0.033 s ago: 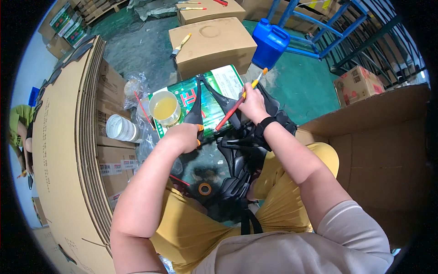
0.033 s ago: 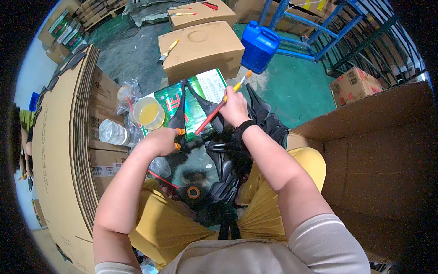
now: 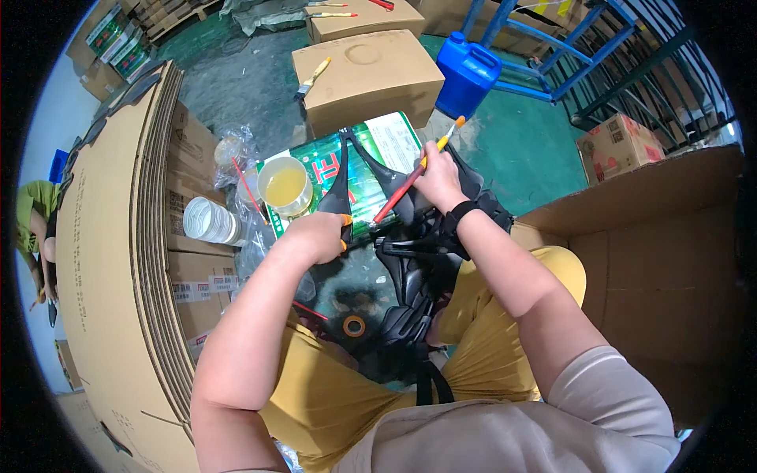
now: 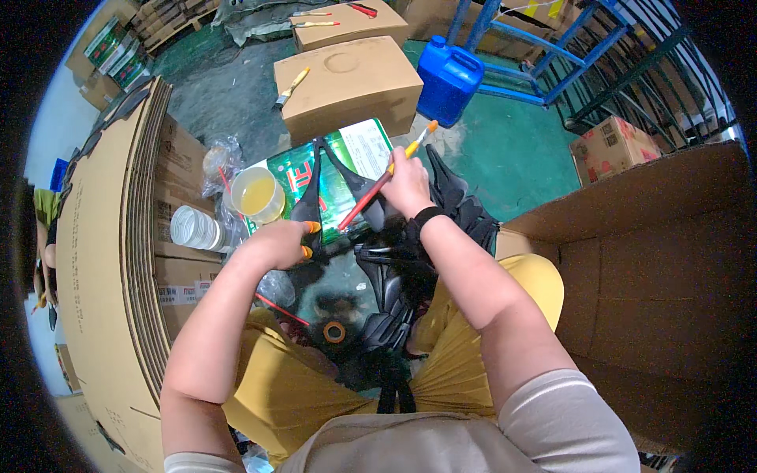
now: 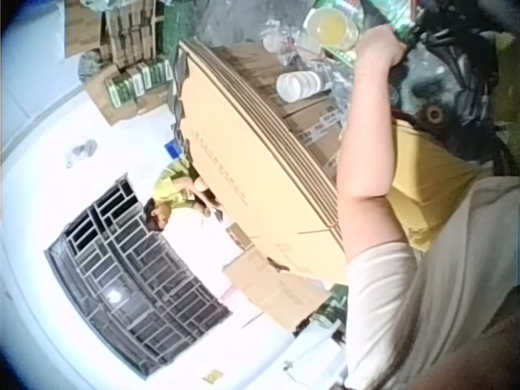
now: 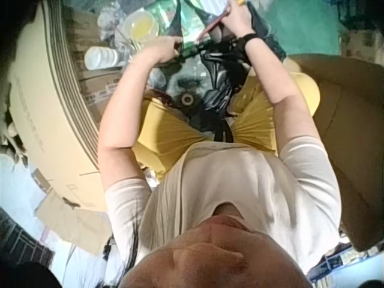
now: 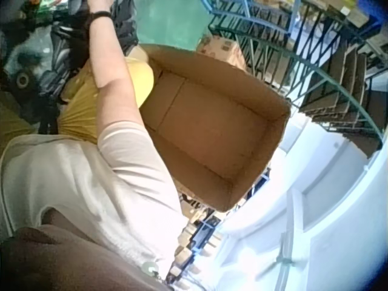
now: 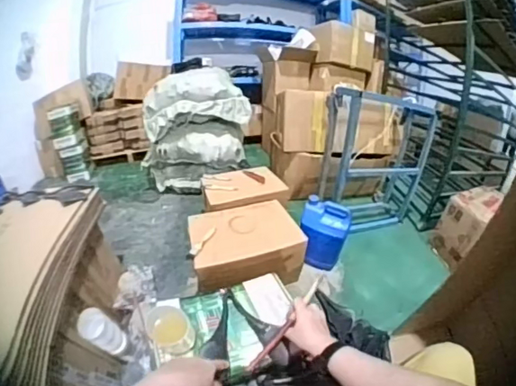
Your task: Apply adhesive to the edges of black plastic components using a brush.
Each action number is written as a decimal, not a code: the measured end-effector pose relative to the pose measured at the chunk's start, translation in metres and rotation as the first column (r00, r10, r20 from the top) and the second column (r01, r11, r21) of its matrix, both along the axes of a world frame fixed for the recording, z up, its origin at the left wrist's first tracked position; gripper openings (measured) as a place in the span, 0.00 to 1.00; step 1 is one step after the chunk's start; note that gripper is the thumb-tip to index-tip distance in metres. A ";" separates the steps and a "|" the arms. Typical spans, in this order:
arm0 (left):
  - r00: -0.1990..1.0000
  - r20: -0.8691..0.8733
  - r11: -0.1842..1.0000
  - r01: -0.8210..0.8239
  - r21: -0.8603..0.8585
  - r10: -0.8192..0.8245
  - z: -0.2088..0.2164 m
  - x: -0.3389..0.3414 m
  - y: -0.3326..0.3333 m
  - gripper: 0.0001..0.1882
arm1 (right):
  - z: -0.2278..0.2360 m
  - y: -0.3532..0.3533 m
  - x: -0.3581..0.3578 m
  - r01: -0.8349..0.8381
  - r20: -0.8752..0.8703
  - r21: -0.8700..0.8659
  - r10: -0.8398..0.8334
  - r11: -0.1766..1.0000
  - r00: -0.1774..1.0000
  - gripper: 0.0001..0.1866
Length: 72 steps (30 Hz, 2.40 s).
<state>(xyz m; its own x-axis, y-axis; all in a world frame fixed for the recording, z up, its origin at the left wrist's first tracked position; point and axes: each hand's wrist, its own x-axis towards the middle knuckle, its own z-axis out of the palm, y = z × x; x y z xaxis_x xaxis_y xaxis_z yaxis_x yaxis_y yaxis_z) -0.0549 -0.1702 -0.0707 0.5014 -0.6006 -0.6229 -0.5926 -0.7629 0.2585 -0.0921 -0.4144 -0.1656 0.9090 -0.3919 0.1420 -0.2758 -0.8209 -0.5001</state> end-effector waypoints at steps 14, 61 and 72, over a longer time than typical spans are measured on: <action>0.998 0.006 0.997 0.064 0.034 -0.064 0.012 -0.013 0.030 0.15 | 0.111 0.012 0.019 -0.295 0.411 0.662 -0.005 0.689 0.912 0.18; 0.924 -0.144 0.935 0.349 -0.064 -0.354 0.028 -0.068 0.034 0.19 | 0.067 0.121 0.021 -0.129 0.127 0.989 -0.025 -0.071 0.992 0.13; 0.917 -0.186 0.935 0.337 -0.108 -0.352 0.038 -0.069 0.042 0.24 | 0.033 0.122 0.037 0.034 -0.123 0.889 -0.167 -0.456 0.978 0.13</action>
<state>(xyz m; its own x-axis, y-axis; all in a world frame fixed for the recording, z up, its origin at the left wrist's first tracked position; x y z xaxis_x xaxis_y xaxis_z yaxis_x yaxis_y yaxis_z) -0.1234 -0.1278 -0.0329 0.1250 -0.7609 -0.6367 -0.7457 -0.4953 0.4456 -0.0547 -0.2925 -0.1326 0.8468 -0.0972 -0.5230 -0.1954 0.8575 -0.4758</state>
